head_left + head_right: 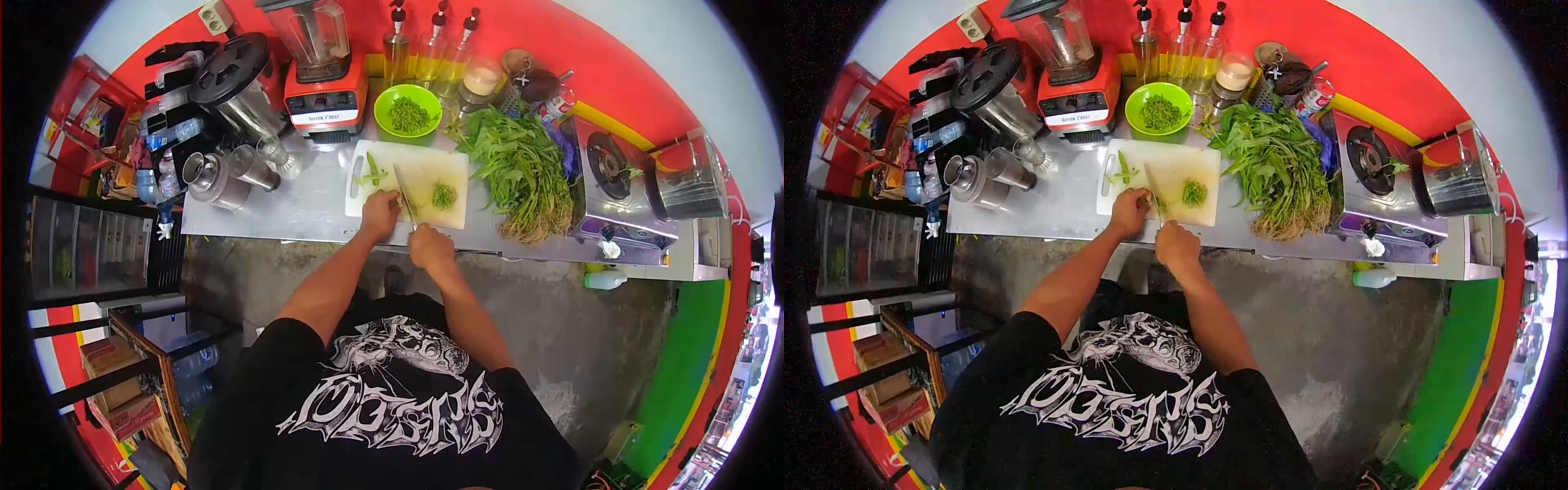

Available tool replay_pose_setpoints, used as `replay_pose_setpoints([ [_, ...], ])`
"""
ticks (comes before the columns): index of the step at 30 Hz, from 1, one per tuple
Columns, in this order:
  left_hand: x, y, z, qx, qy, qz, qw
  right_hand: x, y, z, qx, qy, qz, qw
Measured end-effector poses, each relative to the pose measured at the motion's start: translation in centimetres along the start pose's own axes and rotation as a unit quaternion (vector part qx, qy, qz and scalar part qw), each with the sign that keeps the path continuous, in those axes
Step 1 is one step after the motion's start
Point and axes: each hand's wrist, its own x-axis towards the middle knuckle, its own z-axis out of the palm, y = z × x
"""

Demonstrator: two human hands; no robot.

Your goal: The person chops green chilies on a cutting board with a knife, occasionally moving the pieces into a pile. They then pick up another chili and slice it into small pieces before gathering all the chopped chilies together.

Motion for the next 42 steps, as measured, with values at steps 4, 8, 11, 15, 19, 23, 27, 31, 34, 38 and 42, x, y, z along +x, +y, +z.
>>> replay_pose_setpoints([
  [4, -0.4, 0.0, -0.2, 0.000, 0.019, 0.038, 0.999, 0.0, -0.1, -0.2, 0.004, -0.025, 0.011, 1.000],
  [8, -0.9, -0.7, -0.6, -0.055, -0.001, 0.065, 0.996, 0.1, -0.4, -0.2, 0.035, -0.024, 0.016, 0.999],
  [11, -0.8, -1.1, 0.0, -0.120, 0.046, 0.060, 0.990, 0.3, -0.1, 0.5, 0.037, -0.014, 0.005, 0.999],
  [15, -0.1, -0.1, 0.5, -0.116, 0.095, -0.006, 0.989, 0.1, 0.2, 0.9, 0.059, -0.008, -0.004, 0.998],
  [19, 0.2, -0.3, 1.5, -0.066, 0.107, -0.035, 0.992, 0.2, 0.5, 1.5, 0.065, -0.006, -0.004, 0.998],
  [23, 0.3, -0.2, 1.7, -0.041, 0.115, -0.050, 0.991, 0.3, 0.4, 1.9, 0.063, -0.004, 0.012, 0.998],
  [27, 0.4, -0.6, 2.2, -0.021, 0.146, -0.014, 0.989, 1.6, 0.3, 2.5, 0.040, 0.022, 0.009, 0.999],
  [31, 0.4, -0.1, 0.9, -0.090, 0.082, -0.069, 0.990, 2.5, -0.3, 0.7, -0.001, 0.011, -0.014, 1.000],
  [34, 0.0, 0.5, -0.3, -0.137, 0.044, -0.073, 0.987, 1.5, -0.7, 0.1, 0.022, 0.000, -0.018, 1.000],
  [38, -0.2, 0.2, -0.3, -0.160, 0.047, -0.056, 0.984, 1.1, -0.7, 0.7, 0.053, -0.016, 0.007, 0.998],
  [42, -0.2, 0.5, -0.4, -0.149, 0.041, -0.062, 0.986, 2.1, -0.5, 2.5, 0.028, 0.023, -0.006, 0.999],
])
